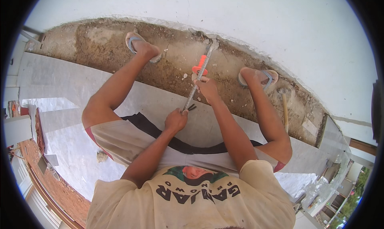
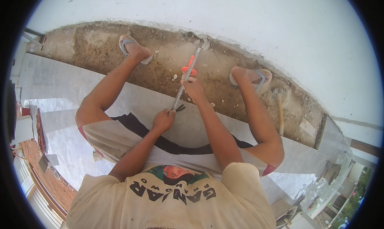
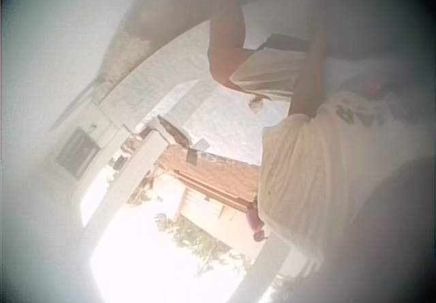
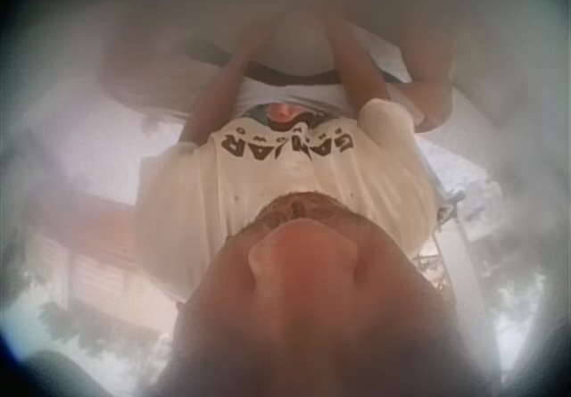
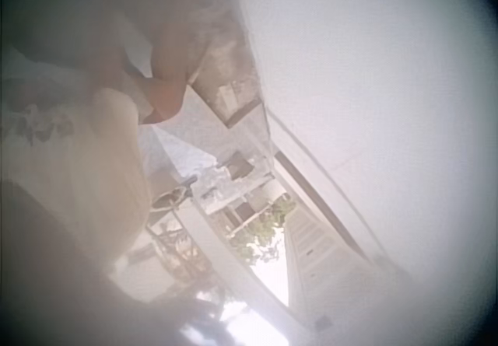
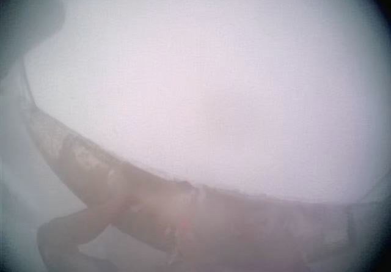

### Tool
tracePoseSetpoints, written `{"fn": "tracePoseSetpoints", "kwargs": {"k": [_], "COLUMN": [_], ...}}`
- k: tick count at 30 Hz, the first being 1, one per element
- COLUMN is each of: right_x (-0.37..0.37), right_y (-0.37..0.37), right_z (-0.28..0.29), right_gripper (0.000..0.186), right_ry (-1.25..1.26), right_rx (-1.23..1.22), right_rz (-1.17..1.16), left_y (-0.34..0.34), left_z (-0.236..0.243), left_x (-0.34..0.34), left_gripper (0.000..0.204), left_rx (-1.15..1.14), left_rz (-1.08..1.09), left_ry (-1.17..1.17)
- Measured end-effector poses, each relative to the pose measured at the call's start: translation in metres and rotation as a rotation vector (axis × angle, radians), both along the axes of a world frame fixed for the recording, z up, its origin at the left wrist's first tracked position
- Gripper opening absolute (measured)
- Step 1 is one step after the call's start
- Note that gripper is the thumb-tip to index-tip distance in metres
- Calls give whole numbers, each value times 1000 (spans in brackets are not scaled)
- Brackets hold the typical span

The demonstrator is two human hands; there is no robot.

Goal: The person uses a manual tile cutter to score and snap a large ceramic tile. After cutting, the person moves to a tiled floor area, measures a gap between the wall and existing tiles using a tape measure, and then uses a hammer and a chisel to chip away at the concrete floor edge to create space for the new tile.

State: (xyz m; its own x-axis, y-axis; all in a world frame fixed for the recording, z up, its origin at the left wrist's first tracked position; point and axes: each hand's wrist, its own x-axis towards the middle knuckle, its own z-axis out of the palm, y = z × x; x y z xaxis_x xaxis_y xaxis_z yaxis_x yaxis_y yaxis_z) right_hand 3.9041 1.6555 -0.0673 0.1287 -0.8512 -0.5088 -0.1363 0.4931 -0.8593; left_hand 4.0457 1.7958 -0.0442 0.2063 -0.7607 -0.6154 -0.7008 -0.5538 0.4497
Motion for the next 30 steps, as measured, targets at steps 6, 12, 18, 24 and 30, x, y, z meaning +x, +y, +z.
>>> {"fn": "tracePoseSetpoints", "kwargs": {"k": [6,12,18,24,30], "right_x": [2,-12,6,11,13], "right_y": [-61,-94,-96,-106,-135], "right_z": [-14,-33,-7,-14,-58], "right_gripper": [15,17,11,22,25], "right_ry": [34,-21,73,94,631], "right_rx": [-33,-32,-32,29,-435], "right_rz": [-74,-23,-29,-62,404], "left_y": [10,20,26,24,17], "left_z": [17,18,19,4,0], "left_x": [-2,-13,-14,-7,2], "left_gripper": [63,77,75,70,69], "left_rx": [136,97,-34,-123,-128], "left_rz": [-91,-168,-223,-295,-273], "left_ry": [-39,-61,-84,-232,-309]}}
